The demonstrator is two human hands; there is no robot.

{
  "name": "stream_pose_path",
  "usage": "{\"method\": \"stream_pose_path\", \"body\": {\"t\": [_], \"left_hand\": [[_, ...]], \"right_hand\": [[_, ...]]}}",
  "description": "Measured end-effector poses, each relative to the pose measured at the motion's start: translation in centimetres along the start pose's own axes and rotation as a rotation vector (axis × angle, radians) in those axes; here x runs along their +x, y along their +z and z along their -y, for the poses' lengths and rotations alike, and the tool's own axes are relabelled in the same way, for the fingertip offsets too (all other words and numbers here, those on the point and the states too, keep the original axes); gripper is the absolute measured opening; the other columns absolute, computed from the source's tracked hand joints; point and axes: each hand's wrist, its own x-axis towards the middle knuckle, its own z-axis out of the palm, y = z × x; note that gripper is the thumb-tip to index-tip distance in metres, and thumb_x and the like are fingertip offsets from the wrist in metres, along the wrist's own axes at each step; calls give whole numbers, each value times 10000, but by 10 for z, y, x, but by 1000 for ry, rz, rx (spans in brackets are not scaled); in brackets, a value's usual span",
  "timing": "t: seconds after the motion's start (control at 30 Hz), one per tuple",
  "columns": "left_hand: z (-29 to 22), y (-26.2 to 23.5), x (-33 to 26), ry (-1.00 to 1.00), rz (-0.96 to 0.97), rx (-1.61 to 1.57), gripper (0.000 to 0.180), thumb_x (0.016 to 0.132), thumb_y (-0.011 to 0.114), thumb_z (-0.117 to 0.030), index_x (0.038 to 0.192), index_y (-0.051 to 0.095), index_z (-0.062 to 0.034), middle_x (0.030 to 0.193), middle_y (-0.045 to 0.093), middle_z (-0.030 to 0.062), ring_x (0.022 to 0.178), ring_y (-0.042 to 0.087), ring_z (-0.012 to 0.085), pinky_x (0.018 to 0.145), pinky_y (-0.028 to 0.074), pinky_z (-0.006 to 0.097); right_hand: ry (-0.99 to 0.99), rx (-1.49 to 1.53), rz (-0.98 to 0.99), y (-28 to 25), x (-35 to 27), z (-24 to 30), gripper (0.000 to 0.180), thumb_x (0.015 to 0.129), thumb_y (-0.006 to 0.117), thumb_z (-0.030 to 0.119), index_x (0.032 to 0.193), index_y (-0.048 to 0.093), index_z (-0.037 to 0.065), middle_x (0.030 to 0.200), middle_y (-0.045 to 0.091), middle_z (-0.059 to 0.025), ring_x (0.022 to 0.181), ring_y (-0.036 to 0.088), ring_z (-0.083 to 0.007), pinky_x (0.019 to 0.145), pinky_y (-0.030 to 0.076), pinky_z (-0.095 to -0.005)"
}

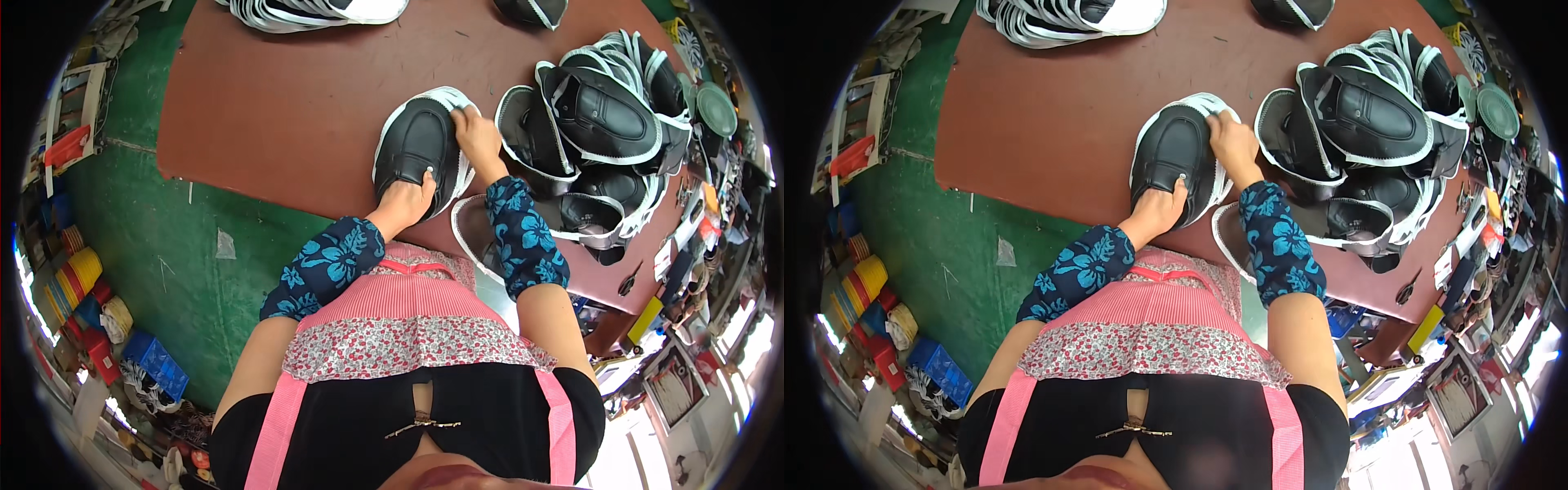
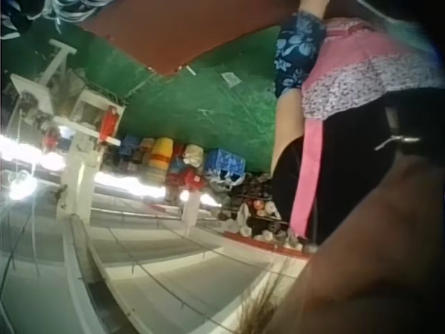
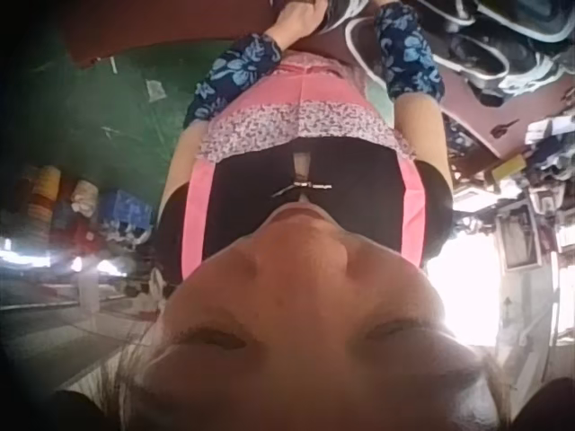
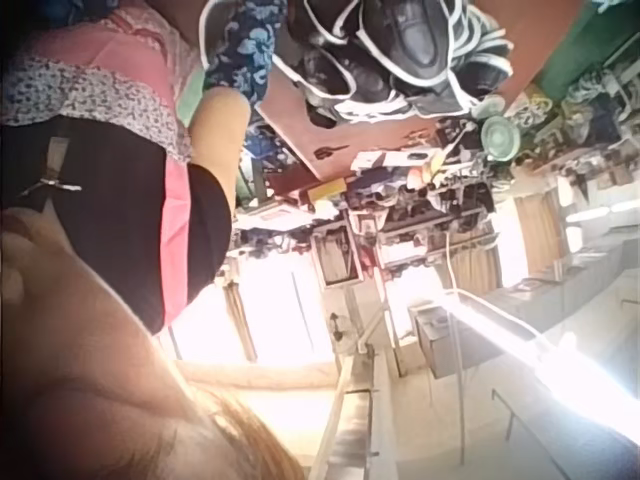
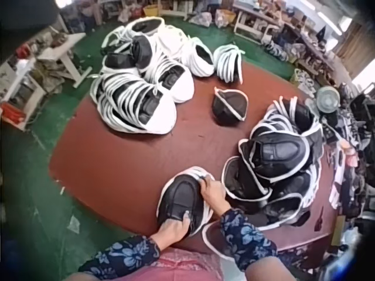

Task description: Inspecting and organizing shoe uppers and soles on a workbench.

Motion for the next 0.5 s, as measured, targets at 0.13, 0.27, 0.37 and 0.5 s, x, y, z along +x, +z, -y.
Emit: {"method": "stream_pose_path", "body": {"t": [0.13, 0.27, 0.37, 0.5], "left_hand": [[-2, -2, -1, -26, -133, -50, 639, 1179, 436, -426, 897, 777, 35, 822, 738, 373, 807, 752, 568, 778, 624, 653], [15, -2, -1, 136, 61, 182, 559, 1190, 473, -374, 910, 784, -4, 759, 741, 283, 704, 736, 506, 695, 611, 602], [-11, -20, 11, -42, 178, 166, 550, 1192, 463, -398, 1079, 797, 23, 843, 772, 279, 756, 750, 507, 699, 607, 602], [3, -27, 3, 104, 289, 173, 664, 1110, 594, -592, 1344, 734, 14, 1125, 784, 315, 1001, 757, 524, 858, 608, 580]], "right_hand": [[-616, 127, 29, -5, 9, 60, 370, 1067, 683, 466, 1037, 767, 107, 893, 799, -238, 843, 772, -499, 756, 624, -593], [-592, -192, 462, -3, -1, 122, 297, 997, 696, 372, 953, 821, 106, 843, 795, -247, 801, 810, -413, 694, 633, -557], [-521, -121, 248, 14, 49, 62, 307, 1014, 674, 362, 963, 836, 106, 866, 811, -210, 797, 809, -403, 676, 636, -548], [-344, 152, 424, -34, 23, 91, 447, 1046, 688, 470, 999, 792, 38, 957, 795, -255, 924, 761, -488, 825, 601, -571]]}}
